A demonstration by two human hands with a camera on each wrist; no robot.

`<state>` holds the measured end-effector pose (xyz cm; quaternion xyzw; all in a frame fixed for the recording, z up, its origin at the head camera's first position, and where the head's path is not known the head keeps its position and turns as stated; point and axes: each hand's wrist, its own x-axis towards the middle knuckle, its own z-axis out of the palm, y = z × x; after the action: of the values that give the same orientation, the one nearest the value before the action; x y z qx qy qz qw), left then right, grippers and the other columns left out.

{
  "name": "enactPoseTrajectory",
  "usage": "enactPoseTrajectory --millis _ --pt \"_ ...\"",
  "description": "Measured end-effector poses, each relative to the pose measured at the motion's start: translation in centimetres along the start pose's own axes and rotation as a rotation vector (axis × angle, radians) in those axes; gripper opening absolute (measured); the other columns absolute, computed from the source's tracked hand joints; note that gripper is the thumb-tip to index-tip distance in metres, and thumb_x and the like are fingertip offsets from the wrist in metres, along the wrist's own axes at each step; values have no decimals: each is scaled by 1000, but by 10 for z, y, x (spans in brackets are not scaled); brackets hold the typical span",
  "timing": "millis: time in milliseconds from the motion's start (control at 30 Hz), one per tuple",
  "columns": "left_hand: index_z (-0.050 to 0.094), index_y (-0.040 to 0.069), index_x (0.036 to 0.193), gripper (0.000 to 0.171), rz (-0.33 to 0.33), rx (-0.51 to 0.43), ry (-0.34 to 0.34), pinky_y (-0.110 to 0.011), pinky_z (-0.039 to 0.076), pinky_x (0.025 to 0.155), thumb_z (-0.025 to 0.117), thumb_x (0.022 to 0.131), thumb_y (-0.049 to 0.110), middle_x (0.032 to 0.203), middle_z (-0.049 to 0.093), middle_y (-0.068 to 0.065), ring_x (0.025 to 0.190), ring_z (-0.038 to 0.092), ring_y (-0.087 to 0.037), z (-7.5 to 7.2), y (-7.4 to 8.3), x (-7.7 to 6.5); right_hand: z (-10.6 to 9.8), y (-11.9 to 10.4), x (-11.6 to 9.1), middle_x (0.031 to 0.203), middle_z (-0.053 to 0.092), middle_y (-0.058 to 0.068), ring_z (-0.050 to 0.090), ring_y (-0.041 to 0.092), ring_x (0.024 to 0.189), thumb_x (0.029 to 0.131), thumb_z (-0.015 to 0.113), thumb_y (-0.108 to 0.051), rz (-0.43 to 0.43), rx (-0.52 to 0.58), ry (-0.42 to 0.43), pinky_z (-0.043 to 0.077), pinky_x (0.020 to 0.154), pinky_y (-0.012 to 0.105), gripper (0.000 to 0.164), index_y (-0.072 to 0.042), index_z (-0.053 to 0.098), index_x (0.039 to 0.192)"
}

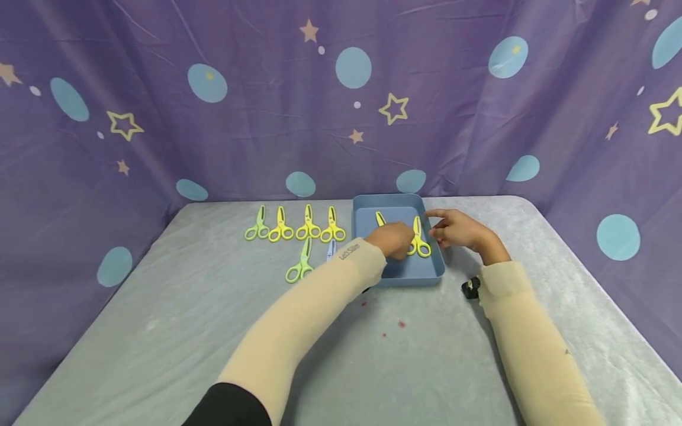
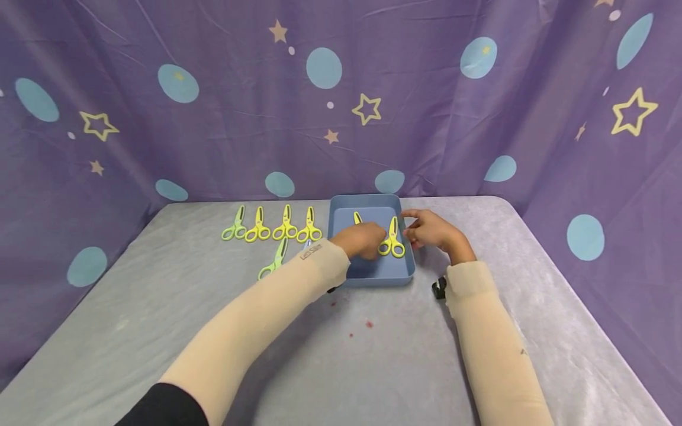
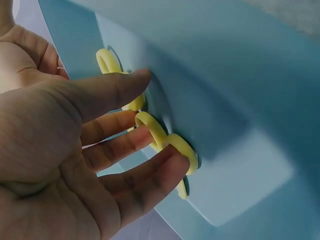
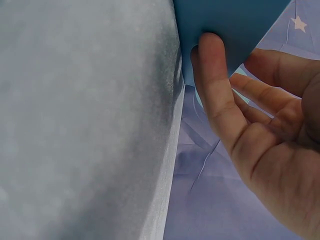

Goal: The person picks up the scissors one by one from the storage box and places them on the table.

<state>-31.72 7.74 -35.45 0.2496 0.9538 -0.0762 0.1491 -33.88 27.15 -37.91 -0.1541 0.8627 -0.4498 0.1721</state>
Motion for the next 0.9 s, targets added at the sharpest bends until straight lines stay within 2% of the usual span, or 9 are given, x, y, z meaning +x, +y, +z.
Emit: enactPoseTrajectory --millis 133,300,367,467,600,733,900 --pt "64 12 129 33 29 41 -18 -33 48 84 58 97 6 119 64 -5 95 55 -18 2 -4 -6 0 -1 1 132 55 36 67 27 93 103 55 -3 10 -7 -1 58 84 41 61 4 29 158" --pt "63 9 129 32 66 86 -57 -35 49 91 53 99 5 128 64 -8 100 55 -19 2 -10 -16 -1 -2 1 134 55 36 67 27 93 103 55 -4 13 -9 -4 57 84 41 61 3 29 158" --pt "63 8 129 33 95 81 -66 -36 48 94 51 99 4 130 63 -9 104 55 -19 1 -13 -21 -2 -2 0 134 54 37 67 27 94 103 55 -4 8 -16 -4 57 84 42 61 3 29 158" --pt "59 11 139 42 144 51 -76 -32 45 104 48 99 2 140 60 -5 122 55 -17 -1 -20 -25 -4 -1 1 135 53 38 67 29 95 103 55 -4 6 -15 -3 57 84 43 62 3 28 158" --pt "55 15 147 47 163 -41 -63 -32 42 109 50 102 3 148 55 -2 138 49 -19 -2 -29 -28 -3 0 1 134 53 38 66 27 92 103 55 -4 6 9 -10 57 84 45 63 4 26 159" --pt "57 14 143 40 149 -55 -24 -34 45 104 52 104 10 145 57 -4 134 52 -20 -2 -33 -27 -1 2 2 132 54 37 66 24 88 103 55 -3 6 18 -16 58 82 44 63 5 26 159" --pt "64 11 125 25 69 -33 50 -33 50 83 56 103 17 121 64 -5 104 60 -19 0 -35 -22 1 1 0 133 54 37 67 25 89 103 55 -3 3 14 -14 58 82 43 62 4 27 158"
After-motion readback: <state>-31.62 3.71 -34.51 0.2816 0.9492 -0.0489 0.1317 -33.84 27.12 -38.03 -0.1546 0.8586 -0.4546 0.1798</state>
